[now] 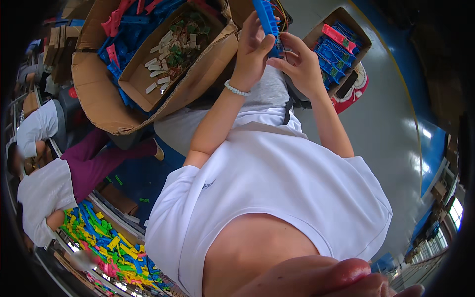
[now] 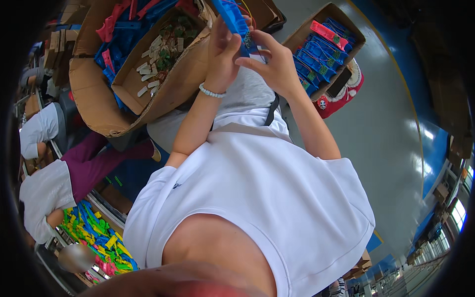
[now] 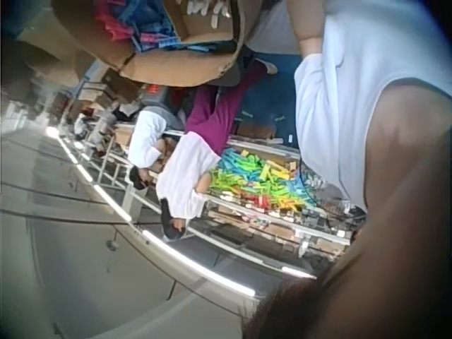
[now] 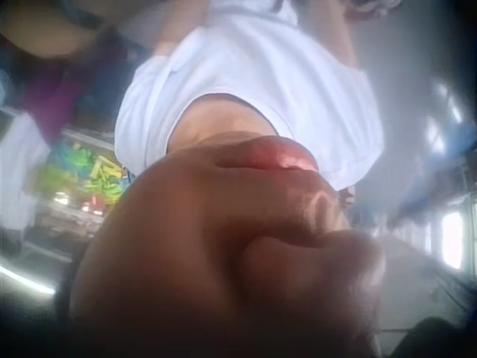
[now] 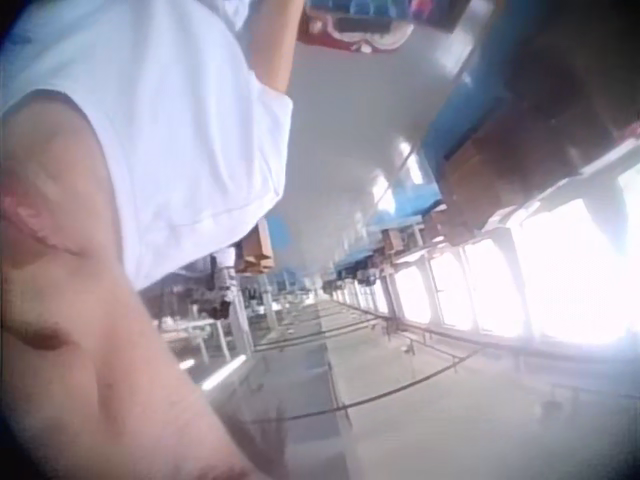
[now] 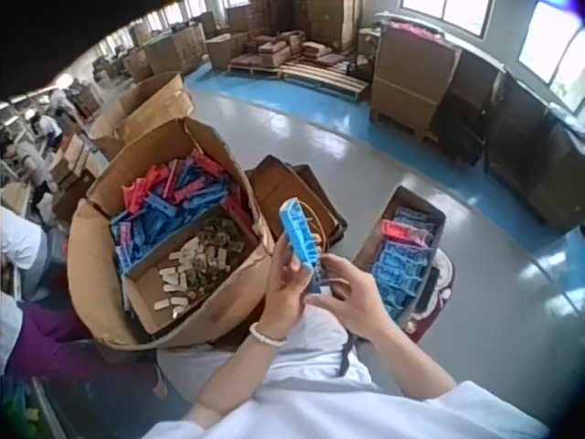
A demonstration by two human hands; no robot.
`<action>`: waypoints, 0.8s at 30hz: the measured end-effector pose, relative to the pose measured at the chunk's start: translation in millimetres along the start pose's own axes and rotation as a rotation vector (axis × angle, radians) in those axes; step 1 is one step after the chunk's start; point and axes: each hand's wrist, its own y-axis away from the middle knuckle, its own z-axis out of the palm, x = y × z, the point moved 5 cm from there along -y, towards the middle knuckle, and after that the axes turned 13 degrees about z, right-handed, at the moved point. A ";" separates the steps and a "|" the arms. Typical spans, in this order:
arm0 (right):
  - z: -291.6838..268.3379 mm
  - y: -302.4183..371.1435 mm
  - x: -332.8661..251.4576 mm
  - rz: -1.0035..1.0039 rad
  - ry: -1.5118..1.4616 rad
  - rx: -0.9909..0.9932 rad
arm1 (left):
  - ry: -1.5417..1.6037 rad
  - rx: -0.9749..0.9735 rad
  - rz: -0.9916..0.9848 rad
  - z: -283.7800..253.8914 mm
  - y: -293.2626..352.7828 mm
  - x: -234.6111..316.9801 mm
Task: Manually assembling and connecting wires to small electronic components, possibly toy parts or household electronics.
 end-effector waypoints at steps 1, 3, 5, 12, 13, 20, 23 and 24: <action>-10.5 3.1 10.2 0.005 -0.001 0.009 | 0.005 -0.004 -0.008 3.6 2.2 -9.8; -45.7 4.1 33.2 0.084 0.083 0.203 | -0.130 -0.132 -0.028 19.1 5.5 -33.9; -102.8 -2.1 58.3 0.078 0.194 0.459 | -0.403 -0.143 -0.001 17.9 11.6 -58.8; -318.9 -59.4 113.4 0.184 1.047 0.743 | -0.774 -0.568 -0.201 46.3 1.9 -169.9; -328.6 -69.0 118.1 0.178 1.050 0.748 | -0.855 -0.563 -0.119 48.1 -2.9 -188.4; -326.5 -128.9 172.0 0.280 1.089 0.462 | -1.131 -0.365 -0.152 17.0 -51.9 -301.3; -341.5 -119.4 178.0 0.120 0.903 0.536 | -0.961 -0.362 -0.351 22.9 -52.1 -320.4; -346.6 -115.8 180.6 0.128 0.902 0.535 | -0.934 -0.446 -0.315 29.7 -51.3 -322.8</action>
